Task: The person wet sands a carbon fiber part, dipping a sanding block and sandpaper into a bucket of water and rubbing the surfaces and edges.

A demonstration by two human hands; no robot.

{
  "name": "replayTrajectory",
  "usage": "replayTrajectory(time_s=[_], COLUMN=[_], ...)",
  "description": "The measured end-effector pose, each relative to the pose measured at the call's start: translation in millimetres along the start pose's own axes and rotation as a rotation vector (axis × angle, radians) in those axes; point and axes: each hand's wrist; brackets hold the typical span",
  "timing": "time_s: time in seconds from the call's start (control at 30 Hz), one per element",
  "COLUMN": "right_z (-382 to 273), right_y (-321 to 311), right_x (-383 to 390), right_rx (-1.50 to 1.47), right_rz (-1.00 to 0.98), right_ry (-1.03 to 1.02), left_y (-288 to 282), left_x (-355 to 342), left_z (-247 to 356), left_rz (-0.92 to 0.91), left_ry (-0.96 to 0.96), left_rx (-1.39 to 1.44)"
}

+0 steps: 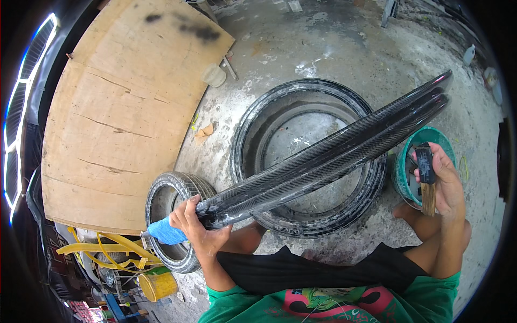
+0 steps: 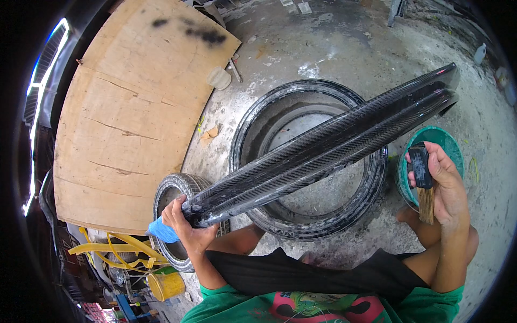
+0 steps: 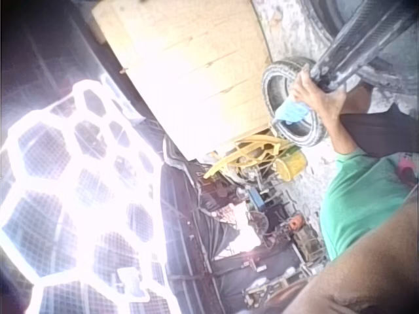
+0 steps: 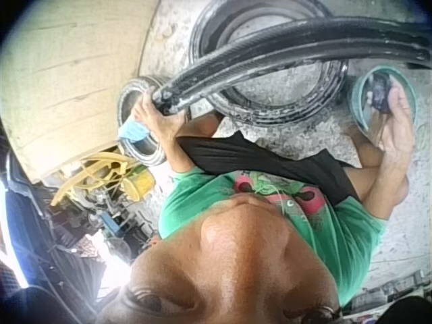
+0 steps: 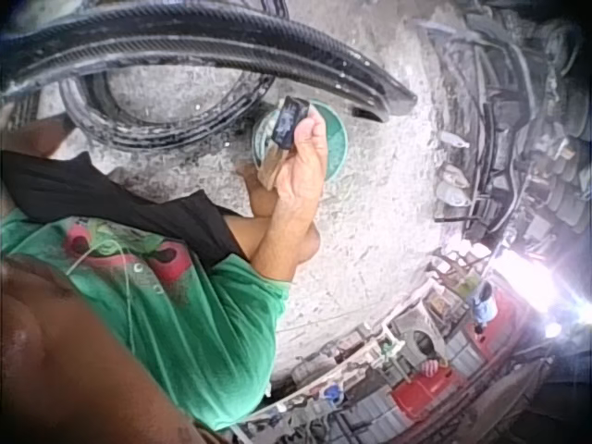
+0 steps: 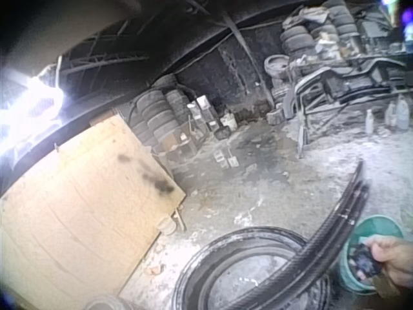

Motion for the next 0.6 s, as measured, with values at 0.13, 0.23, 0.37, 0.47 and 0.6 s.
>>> replayTrajectory(time_s=[0.13,0.23,0.37,0.47,0.6], right_z=[0.2,-0.1,0.0,0.4,0.1], right_y=[-0.9,-1.5,-0.7,-1.6,-1.1], right_x=[0.2,0.1,0.1,0.0,0.0], right_rx=[0.003,0.002,-0.001,-0.010,-0.016], right_rz=[-0.003,-0.007,-0.006,-0.009,-0.011], right_ry=[-0.003,-0.001,0.000,0.000,-0.001], left_y=[-0.2,-0.7,-1.0,-1.5,-2.2], left_x=[-0.4,-1.5,-1.1,-2.6,-2.8], left_z=[1.2,2.7,2.2,4.2,3.9], left_rz=[0.003,0.002,0.002,0.003,-0.004], left_ry=[0.003,0.004,0.003,0.005,0.005], left_rx=[0.006,0.009,0.005,0.008,0.013])
Point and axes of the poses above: each hand's wrist, its own x-axis away from the middle knuckle, its own y-axis out of the palm, z = x × y, and after that the axes turned 2 degrees about x, right-handed
